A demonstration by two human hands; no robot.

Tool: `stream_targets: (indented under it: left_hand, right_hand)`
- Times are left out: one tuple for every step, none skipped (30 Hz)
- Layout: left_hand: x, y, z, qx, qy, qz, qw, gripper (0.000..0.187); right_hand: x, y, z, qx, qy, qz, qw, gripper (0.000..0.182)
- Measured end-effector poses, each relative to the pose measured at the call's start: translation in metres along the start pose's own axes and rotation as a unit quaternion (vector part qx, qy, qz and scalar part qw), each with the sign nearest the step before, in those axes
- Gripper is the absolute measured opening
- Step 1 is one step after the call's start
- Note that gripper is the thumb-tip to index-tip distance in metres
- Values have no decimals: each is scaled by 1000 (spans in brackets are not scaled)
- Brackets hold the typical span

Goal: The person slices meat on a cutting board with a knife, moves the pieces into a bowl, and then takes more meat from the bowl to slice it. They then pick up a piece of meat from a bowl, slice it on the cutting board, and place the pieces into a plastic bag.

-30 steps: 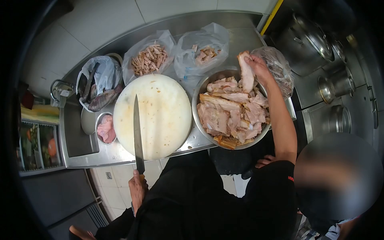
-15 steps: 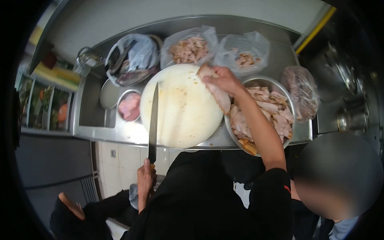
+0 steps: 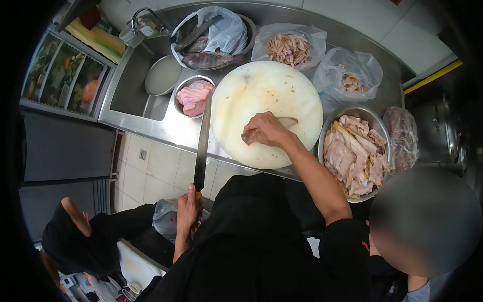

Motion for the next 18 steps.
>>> stream_targets:
  left_hand:
    - [-1,0,2,-3,3,5,1000,71]
    - [-2,2,2,-8,7,11,1000,69]
    - [-2,0,3,-6,13,13,1000,69]
    - [-3,-4,3,-4,18,17,1000,69]
    - [-3,-5,4,-1,25,20,1000,70]
    - [-5,-1,7,1,30,24,999,70]
    - [-7,5,12,3,34,27,999,70]
    - [-8,9,16,6,38,31,999,71]
    - [-9,10,17,9,40,30,999,71]
    - [-10,10,18,13,42,29,999,71]
    - [-12,11,19,16,43,30,999,72]
    - [-13,14,21,13,43,29,999,71]
    - [-13,16,22,10,43,29,999,71]
    - [-13,18,23,9,44,29,999,71]
    - [-13,17,23,3,47,23,999,71]
    - [-14,15,22,-4,51,18,999,71]
    - [-15,15,21,-11,54,12,998,71]
    - [-16,15,21,-13,55,8,998,71]
  right_hand:
    - [0,6,-2,-9,10,-48,999,21]
    - [1,13,-7,-18,21,-95,995,21]
    - [3,23,-11,-28,33,-142,989,22]
    - [4,27,-16,-54,1,-163,985,24]
    - [6,29,-23,-79,-31,-184,979,26]
    - [6,32,-28,-106,-64,-205,971,29]
    - [3,30,-32,-95,-106,-172,975,33]
    - [0,29,-36,-84,-148,-138,976,39]
    - [-2,27,-40,-74,-191,-103,974,44]
    - [-3,22,-45,-17,-259,-101,960,51]
    - [-1,19,-51,41,-326,-97,939,59]
    - [-1,16,-55,98,-391,-93,910,67]
    - [5,17,-48,161,-360,-112,912,74]
    - [10,19,-41,222,-327,-131,909,82]
    - [16,18,-38,284,-293,-149,901,89]
    - [23,14,-31,277,-290,-121,908,98]
    - [26,11,-26,273,-281,-120,912,96]
    - [28,9,-21,269,-271,-120,916,94]
Point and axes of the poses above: each hand's wrist, its own z-axis towards the middle knuckle, its own x-axis out of the palm, y = z × x, the point moved 8 cm from there along z, towards the middle knuckle, and after that the axes turned 6 degrees about -z, right-handed, at the moved point
